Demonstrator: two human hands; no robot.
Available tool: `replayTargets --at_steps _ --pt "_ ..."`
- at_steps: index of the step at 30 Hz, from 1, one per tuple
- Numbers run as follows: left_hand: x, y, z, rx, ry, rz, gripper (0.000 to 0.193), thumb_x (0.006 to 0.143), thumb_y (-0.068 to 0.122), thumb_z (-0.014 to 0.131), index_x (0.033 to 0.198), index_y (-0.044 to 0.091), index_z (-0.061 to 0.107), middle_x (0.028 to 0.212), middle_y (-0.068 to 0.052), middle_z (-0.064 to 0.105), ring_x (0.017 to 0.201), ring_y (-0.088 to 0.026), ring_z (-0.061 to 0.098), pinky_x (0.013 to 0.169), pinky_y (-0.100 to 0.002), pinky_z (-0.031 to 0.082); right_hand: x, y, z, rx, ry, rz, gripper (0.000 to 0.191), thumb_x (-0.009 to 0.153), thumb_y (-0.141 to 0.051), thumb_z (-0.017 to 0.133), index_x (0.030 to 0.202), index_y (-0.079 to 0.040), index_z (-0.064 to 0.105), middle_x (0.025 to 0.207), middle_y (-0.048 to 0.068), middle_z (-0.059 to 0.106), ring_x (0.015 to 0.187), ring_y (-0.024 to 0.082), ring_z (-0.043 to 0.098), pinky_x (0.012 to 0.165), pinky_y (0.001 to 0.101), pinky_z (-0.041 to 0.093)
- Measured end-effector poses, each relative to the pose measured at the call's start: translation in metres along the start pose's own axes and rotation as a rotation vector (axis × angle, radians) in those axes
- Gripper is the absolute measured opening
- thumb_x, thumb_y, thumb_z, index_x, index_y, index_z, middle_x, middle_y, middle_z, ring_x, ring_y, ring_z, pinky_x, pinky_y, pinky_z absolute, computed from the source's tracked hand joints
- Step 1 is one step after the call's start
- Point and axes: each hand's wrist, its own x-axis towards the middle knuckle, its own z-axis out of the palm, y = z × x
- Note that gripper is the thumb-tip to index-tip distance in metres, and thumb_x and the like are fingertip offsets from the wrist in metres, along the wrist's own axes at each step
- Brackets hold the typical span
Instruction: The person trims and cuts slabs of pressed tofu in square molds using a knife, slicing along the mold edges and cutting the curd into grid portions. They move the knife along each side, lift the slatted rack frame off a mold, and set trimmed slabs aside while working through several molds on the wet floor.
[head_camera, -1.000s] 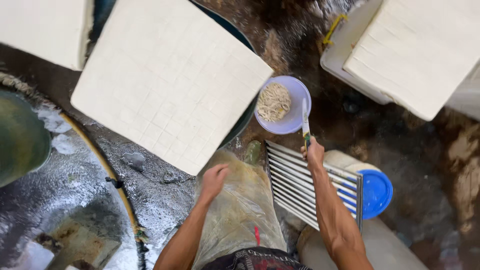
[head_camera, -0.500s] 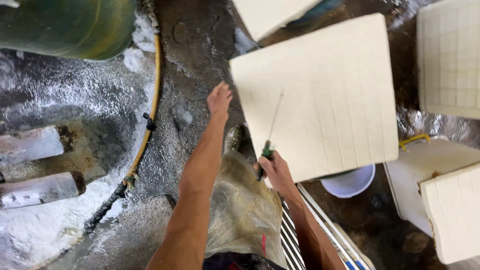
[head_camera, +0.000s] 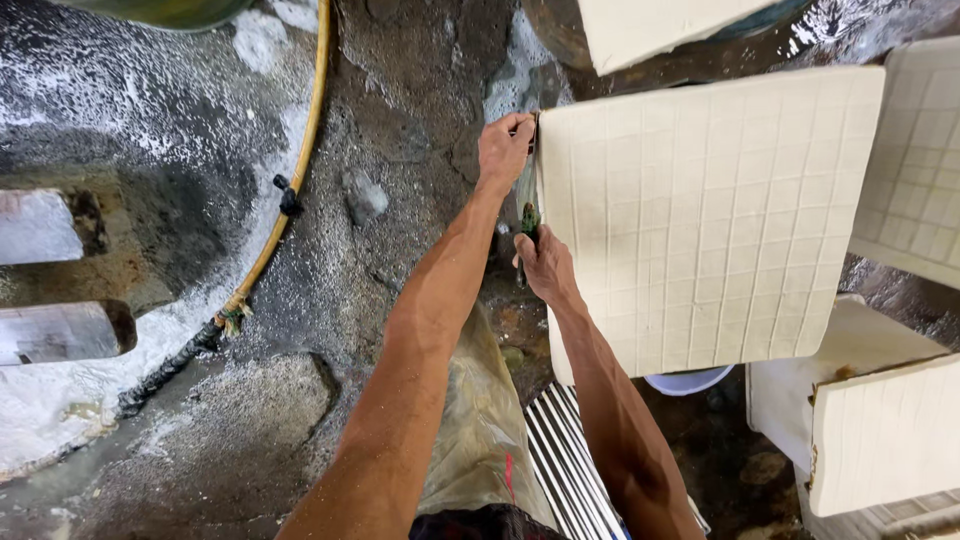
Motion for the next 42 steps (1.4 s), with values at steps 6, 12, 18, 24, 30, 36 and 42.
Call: replayTargets --at_steps 6,12,18,24,30,36,42 --pt "-0.042 -0.032 0.001 0.225 -0.026 -0.034 0.032 0.086 0.033 0.066 0.090 0.003 0.078 0.071 -0.008 0.076 0.060 -0.012 0.072 0.063 -0.030 0.058 -0.063 0.051 0.018 0.055 0.024 0.031 0.041 0.101 -0.042 0.057 0.093 -0.002 0.052 0.070 0.012 0.064 0.067 0.023 0.065 0.066 0.0389 0.051" --pt "-0.128 -0.074 0.006 0.278 -0.020 -0.062 0.031 0.085 0.031 0.066 0.083 0.001 0.073 0.069 -0.009 0.072 0.061 -0.016 0.069 0.064 -0.033 0.057 -0.142 0.107 0.028 -0.075 0.042 0.091 0.040 0.101 -0.043 0.058 0.097 -0.004 0.054 0.069 0.010 0.063 0.065 0.024 0.060 0.066 0.0389 0.048" --pt "-0.231 -0.113 0.006 0.308 -0.015 -0.133 0.033 0.088 0.032 0.065 0.081 0.001 0.072 0.067 -0.010 0.067 0.062 -0.016 0.061 0.066 -0.035 0.052 -0.224 0.168 0.049 0.313 0.029 0.112 0.037 0.104 -0.038 0.059 0.098 -0.002 0.056 0.072 0.008 0.058 0.069 0.019 0.054 0.068 0.0357 0.045" --pt "-0.318 -0.145 0.006 0.266 0.005 -0.244 0.027 0.085 0.031 0.068 0.087 0.004 0.074 0.071 -0.005 0.069 0.066 -0.013 0.061 0.064 -0.033 0.052 -0.288 0.218 0.072 -0.092 0.065 0.090 0.033 0.099 -0.034 0.060 0.095 -0.002 0.056 0.074 0.021 0.065 0.070 0.039 0.063 0.066 0.0488 0.049" --pt "-0.374 -0.187 0.009 -0.235 -0.054 -0.632 0.020 0.092 0.019 0.064 0.098 0.001 0.069 0.081 -0.012 0.068 0.068 -0.023 0.062 0.061 -0.040 0.055 -0.345 0.259 0.086 -0.148 0.066 0.029 0.033 0.094 -0.034 0.056 0.102 -0.002 0.054 0.074 0.025 0.068 0.071 0.048 0.066 0.064 0.0588 0.050" --pt "-0.462 -0.206 0.039 -0.347 -0.038 -0.942 0.013 0.092 0.020 0.061 0.102 0.011 0.062 0.089 -0.012 0.065 0.076 -0.028 0.066 0.062 -0.049 0.061 -0.451 0.298 0.099 0.121 0.123 0.175 0.031 0.095 -0.034 0.056 0.101 -0.004 0.059 0.077 0.019 0.072 0.074 0.039 0.070 0.069 0.0501 0.052" --pt "-0.537 -0.199 0.164 -0.171 -0.479 -0.823 0.017 0.091 0.019 0.068 0.106 0.010 0.068 0.095 -0.008 0.067 0.084 -0.022 0.067 0.074 -0.047 0.066 -0.518 0.306 0.114 0.982 0.673 0.280 0.035 0.094 -0.021 0.052 0.118 -0.002 0.067 0.087 0.007 0.071 0.075 0.018 0.062 0.068 0.0332 0.050"
